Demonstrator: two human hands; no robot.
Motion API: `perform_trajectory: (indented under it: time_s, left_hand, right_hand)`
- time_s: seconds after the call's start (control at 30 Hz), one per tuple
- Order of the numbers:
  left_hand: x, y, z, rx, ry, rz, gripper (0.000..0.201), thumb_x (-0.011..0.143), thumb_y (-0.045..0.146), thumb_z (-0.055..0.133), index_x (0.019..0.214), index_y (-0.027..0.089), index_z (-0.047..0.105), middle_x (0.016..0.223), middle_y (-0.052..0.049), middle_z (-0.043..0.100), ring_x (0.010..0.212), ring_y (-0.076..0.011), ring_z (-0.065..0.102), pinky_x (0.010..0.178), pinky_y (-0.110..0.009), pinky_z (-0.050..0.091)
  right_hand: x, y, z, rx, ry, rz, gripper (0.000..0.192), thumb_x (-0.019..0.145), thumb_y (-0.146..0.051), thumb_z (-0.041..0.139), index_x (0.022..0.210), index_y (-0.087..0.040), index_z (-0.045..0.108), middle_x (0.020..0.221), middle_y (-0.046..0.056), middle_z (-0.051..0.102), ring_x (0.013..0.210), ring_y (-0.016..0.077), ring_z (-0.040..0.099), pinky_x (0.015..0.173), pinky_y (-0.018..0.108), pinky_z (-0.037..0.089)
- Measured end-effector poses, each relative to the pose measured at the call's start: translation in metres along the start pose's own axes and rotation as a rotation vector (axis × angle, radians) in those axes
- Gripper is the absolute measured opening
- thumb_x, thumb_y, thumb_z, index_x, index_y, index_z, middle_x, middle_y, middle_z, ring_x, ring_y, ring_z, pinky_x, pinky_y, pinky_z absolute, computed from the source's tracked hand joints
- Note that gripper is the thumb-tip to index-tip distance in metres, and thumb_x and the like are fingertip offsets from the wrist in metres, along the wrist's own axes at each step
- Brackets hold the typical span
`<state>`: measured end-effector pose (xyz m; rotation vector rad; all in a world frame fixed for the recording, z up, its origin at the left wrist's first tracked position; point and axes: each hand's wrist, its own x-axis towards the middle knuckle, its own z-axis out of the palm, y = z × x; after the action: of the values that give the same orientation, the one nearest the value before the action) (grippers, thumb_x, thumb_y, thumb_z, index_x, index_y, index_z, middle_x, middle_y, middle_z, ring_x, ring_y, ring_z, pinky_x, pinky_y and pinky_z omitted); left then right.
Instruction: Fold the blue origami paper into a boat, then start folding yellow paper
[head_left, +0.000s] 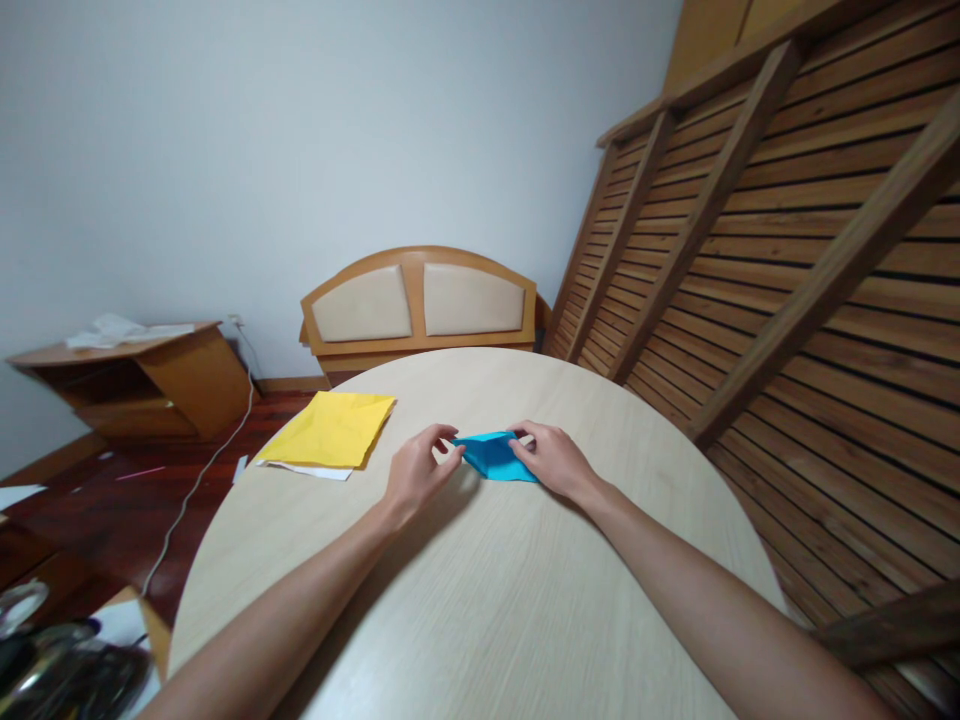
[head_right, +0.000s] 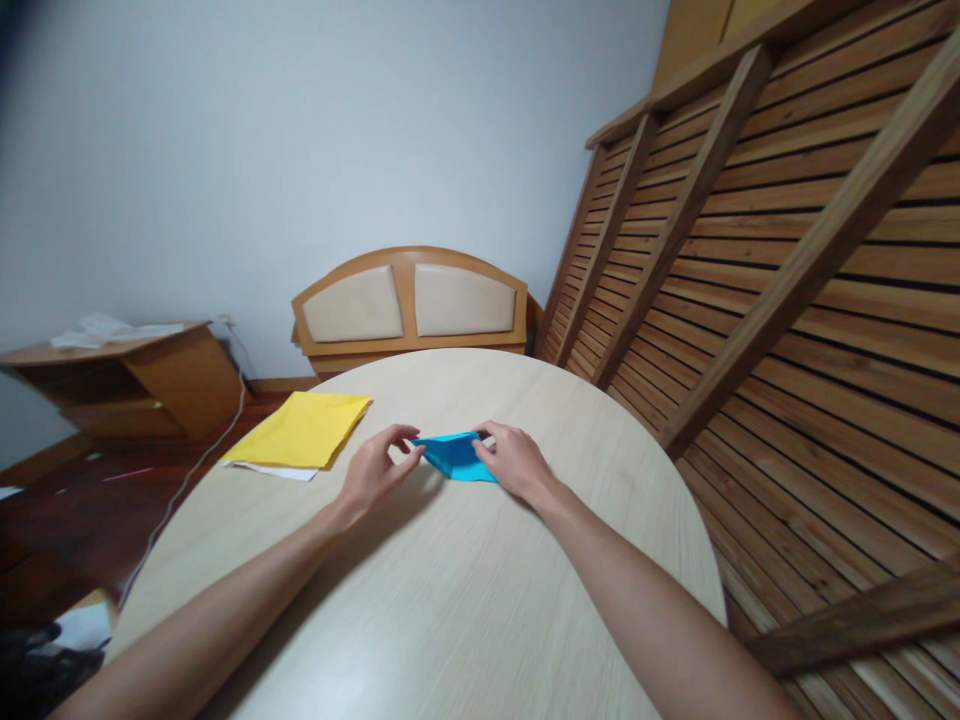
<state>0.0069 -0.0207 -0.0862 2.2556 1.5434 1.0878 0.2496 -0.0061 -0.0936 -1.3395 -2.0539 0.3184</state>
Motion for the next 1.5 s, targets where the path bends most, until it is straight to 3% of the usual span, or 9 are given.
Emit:
perform_trajectory:
  time_s: [0.23, 0.37, 0.5, 0.63, 0.83, 1.07, 1.2, 1.27, 1.5]
  left_hand:
    - [-0.002, 0.001, 0.004, -0.068, -0.070, 0.035, 0.034, 0.092, 0.039, 0.057, 0.119, 0.019, 0.061, 0.109, -0.009, 0.070, 0.073, -0.0171, 0.066, 0.070, -0.032, 0.055]
    - [-0.005, 0.003, 0.004, -0.115, -0.123, 0.145, 0.033, 0.094, 0.035, 0.053, 0.122, 0.021, 0.061, 0.120, -0.009, 0.068, 0.100, -0.0212, 0.066, 0.075, -0.031, 0.057]
    - [-0.007, 0.004, 0.004, -0.076, -0.179, 0.250, 0.034, 0.095, 0.034, 0.053, 0.126, 0.023, 0.062, 0.127, -0.008, 0.067, 0.110, -0.0225, 0.065, 0.093, -0.038, 0.055]
    - [-0.009, 0.005, 0.004, -0.021, -0.253, 0.331, 0.036, 0.097, 0.035, 0.052, 0.129, 0.023, 0.061, 0.133, -0.008, 0.064, 0.122, -0.0235, 0.060, 0.106, -0.041, 0.047]
    - [-0.010, 0.004, 0.005, 0.007, -0.337, 0.316, 0.037, 0.099, 0.034, 0.047, 0.131, 0.022, 0.061, 0.137, -0.008, 0.061, 0.125, -0.0224, 0.057, 0.109, -0.041, 0.044]
    - [-0.011, 0.000, 0.008, 0.008, -0.392, 0.355, 0.034, 0.099, 0.029, 0.045, 0.127, 0.025, 0.064, 0.137, -0.006, 0.061, 0.125, -0.0212, 0.057, 0.109, -0.040, 0.044]
    - [-0.010, -0.004, 0.011, 0.069, -0.434, 0.406, 0.035, 0.100, 0.027, 0.042, 0.126, 0.022, 0.065, 0.139, -0.008, 0.059, 0.128, -0.0227, 0.055, 0.110, -0.041, 0.043]
    - [-0.010, -0.007, 0.013, 0.085, -0.446, 0.435, 0.034, 0.099, 0.026, 0.043, 0.125, 0.021, 0.065, 0.139, -0.009, 0.059, 0.129, -0.0231, 0.054, 0.111, -0.041, 0.042]
    - [-0.011, -0.007, 0.013, 0.082, -0.477, 0.492, 0.032, 0.098, 0.029, 0.048, 0.124, 0.020, 0.065, 0.132, -0.011, 0.062, 0.126, -0.0249, 0.054, 0.111, -0.042, 0.042]
  right_hand:
    - [0.000, 0.003, 0.007, 0.160, 0.003, 0.031, 0.029, 0.094, -0.033, 0.053, 0.116, -0.021, 0.066, 0.106, 0.008, 0.074, 0.079, 0.0188, 0.071, 0.074, 0.031, 0.054]
    - [-0.001, 0.007, 0.012, 0.303, -0.006, 0.054, 0.031, 0.094, -0.030, 0.053, 0.123, -0.020, 0.062, 0.112, 0.010, 0.072, 0.097, 0.0204, 0.070, 0.082, 0.032, 0.055]
    - [0.000, 0.008, 0.011, 0.341, -0.014, 0.020, 0.030, 0.096, -0.027, 0.048, 0.121, -0.021, 0.063, 0.116, 0.009, 0.071, 0.109, 0.0207, 0.066, 0.093, 0.035, 0.052]
    - [0.002, 0.011, 0.011, 0.255, -0.003, 0.022, 0.035, 0.097, -0.026, 0.042, 0.122, -0.019, 0.065, 0.118, 0.010, 0.070, 0.108, 0.0228, 0.066, 0.097, 0.040, 0.050]
    - [0.004, 0.024, 0.021, 0.305, -0.019, 0.107, 0.038, 0.099, -0.032, 0.041, 0.126, -0.019, 0.065, 0.101, 0.008, 0.074, 0.101, 0.0222, 0.068, 0.092, 0.039, 0.053]
    - [0.004, 0.030, 0.026, 0.401, -0.014, 0.137, 0.036, 0.094, -0.036, 0.056, 0.123, -0.016, 0.063, 0.121, 0.015, 0.069, 0.109, 0.0222, 0.067, 0.095, 0.037, 0.052]
    - [0.002, 0.028, 0.024, 0.295, -0.048, 0.152, 0.036, 0.091, -0.034, 0.060, 0.121, -0.015, 0.064, 0.109, 0.013, 0.073, 0.090, 0.0210, 0.071, 0.084, 0.036, 0.055]
    - [0.000, 0.024, 0.021, 0.229, -0.069, 0.104, 0.033, 0.090, -0.032, 0.060, 0.118, -0.016, 0.067, 0.101, 0.010, 0.075, 0.085, 0.0202, 0.070, 0.081, 0.035, 0.054]
    - [-0.005, 0.009, 0.014, 0.020, -0.144, -0.177, 0.028, 0.092, -0.029, 0.058, 0.114, -0.018, 0.071, 0.131, 0.013, 0.063, 0.123, 0.0257, 0.056, 0.106, 0.042, 0.042]
